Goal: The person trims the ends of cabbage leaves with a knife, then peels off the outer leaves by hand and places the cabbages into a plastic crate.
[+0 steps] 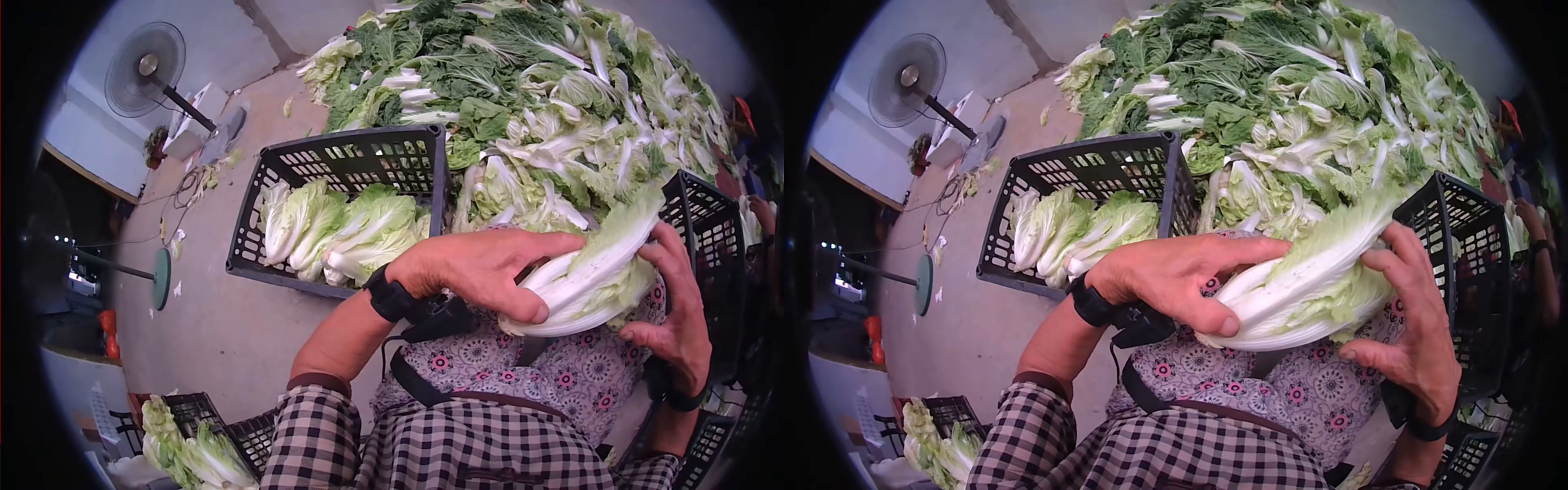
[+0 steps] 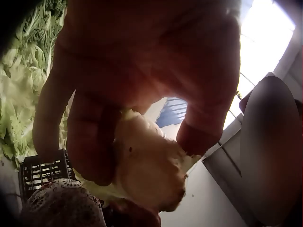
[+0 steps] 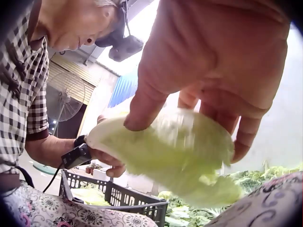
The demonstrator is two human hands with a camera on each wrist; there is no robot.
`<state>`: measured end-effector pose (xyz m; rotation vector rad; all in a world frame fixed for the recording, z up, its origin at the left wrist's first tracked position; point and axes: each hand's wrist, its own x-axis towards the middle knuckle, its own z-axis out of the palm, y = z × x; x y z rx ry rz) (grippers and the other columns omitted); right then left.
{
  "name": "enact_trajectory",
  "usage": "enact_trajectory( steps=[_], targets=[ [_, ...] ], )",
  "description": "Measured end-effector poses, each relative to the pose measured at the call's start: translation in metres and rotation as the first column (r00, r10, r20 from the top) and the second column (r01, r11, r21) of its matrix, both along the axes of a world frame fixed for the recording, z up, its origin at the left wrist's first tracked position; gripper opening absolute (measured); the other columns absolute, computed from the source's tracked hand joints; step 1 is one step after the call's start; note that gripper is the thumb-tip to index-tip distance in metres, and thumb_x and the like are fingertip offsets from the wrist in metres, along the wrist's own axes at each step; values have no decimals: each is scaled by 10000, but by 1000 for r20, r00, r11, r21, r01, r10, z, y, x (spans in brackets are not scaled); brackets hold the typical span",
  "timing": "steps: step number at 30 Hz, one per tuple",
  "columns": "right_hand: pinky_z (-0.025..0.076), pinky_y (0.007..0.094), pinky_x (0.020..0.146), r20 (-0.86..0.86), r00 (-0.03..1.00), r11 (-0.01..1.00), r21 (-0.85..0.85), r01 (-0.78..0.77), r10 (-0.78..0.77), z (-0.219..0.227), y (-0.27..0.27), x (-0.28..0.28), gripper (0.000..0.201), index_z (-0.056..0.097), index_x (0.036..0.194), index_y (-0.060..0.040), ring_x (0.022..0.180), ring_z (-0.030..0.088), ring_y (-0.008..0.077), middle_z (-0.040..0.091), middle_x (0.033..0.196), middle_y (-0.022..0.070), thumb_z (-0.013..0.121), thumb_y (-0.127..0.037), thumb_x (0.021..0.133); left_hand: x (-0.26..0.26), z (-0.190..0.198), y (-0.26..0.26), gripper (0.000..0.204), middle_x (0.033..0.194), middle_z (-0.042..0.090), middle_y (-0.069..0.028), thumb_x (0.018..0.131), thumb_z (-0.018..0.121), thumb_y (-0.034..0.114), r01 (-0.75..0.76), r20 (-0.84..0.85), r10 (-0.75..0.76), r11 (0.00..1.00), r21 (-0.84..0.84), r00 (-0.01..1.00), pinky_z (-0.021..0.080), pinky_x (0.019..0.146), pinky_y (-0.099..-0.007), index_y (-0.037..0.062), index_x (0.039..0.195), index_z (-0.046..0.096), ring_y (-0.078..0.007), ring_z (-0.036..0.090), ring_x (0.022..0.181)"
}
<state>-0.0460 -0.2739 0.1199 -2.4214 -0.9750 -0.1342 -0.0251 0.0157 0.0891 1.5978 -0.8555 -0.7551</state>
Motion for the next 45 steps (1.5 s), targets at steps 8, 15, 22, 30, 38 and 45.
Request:
enact_trajectory(
  steps=[8, 15, 22, 30, 38, 45],
  targets=[
    [301, 403, 1022, -282, 959, 885, 447, 129, 3, -11, -25, -3, 654, 551, 1033, -18, 1215, 436, 300, 508, 1242, 201, 812, -424, 592, 4, -1, -5, 884, 1256, 474, -189, 702, 679, 418, 18, 141, -15, 1000, -14, 990, 394, 939, -318, -56, 1353, 313, -255, 504, 1125],
    [381, 363, 964, -60, 997, 987, 158, -43, 53, -7, 1, -5, 734, 509, 1162, 13, 1128, 513, 288, 540, 1176, 196, 808, -341, 593, 1, 11, -13, 844, 1152, 558, -195, 704, 664, 400, 29, 136, -39, 997, 77, 990, 431, 906, -339, -43, 1343, 335, -266, 563, 1041],
    [453, 258, 801, -341, 895, 704, 558, 439, -287, -25, -47, 2, 512, 519, 1113, -10, 890, 555, 121, 572, 990, 40, 703, -220, 684, 8, 10, -10, 577, 890, 650, -86, 857, 597, 343, -323, -192, 288, 928, -186, 938, 509, 719, -281, -1, 1282, 413, -129, 610, 766],
    [482, 326, 739, -234, 686, 319, 752, 576, -689, 0, -183, 7, 464, 499, 1148, 29, 868, 576, 213, 581, 1041, 148, 625, -299, 845, 4, -5, 13, 501, 872, 627, -70, 868, 584, 311, -492, -355, 390, 829, -266, 849, 485, 719, -254, -22, 1221, 459, -123, 595, 760],
    [480, 290, 734, -146, 427, 247, 634, 733, -892, -23, -265, -1, 478, 507, 1159, 11, 853, 566, 176, 581, 1027, 122, 610, -345, 858, 8, -9, 18, 443, 900, 617, -67, 875, 586, 292, -554, -409, 422, 779, -293, 809, 496, 730, -248, 1, 1193, 487, -119, 598, 773],
    [415, 264, 788, -366, 674, 656, 193, 729, -642, -77, -248, 9, 416, 510, 1122, 41, 867, 510, 138, 551, 978, 81, 570, -259, 839, 6, -18, 20, 434, 915, 617, -75, 882, 576, 280, -567, -427, 428, 775, -280, 796, 501, 742, -250, -10, 1191, 482, -129, 606, 789]
  ],
)
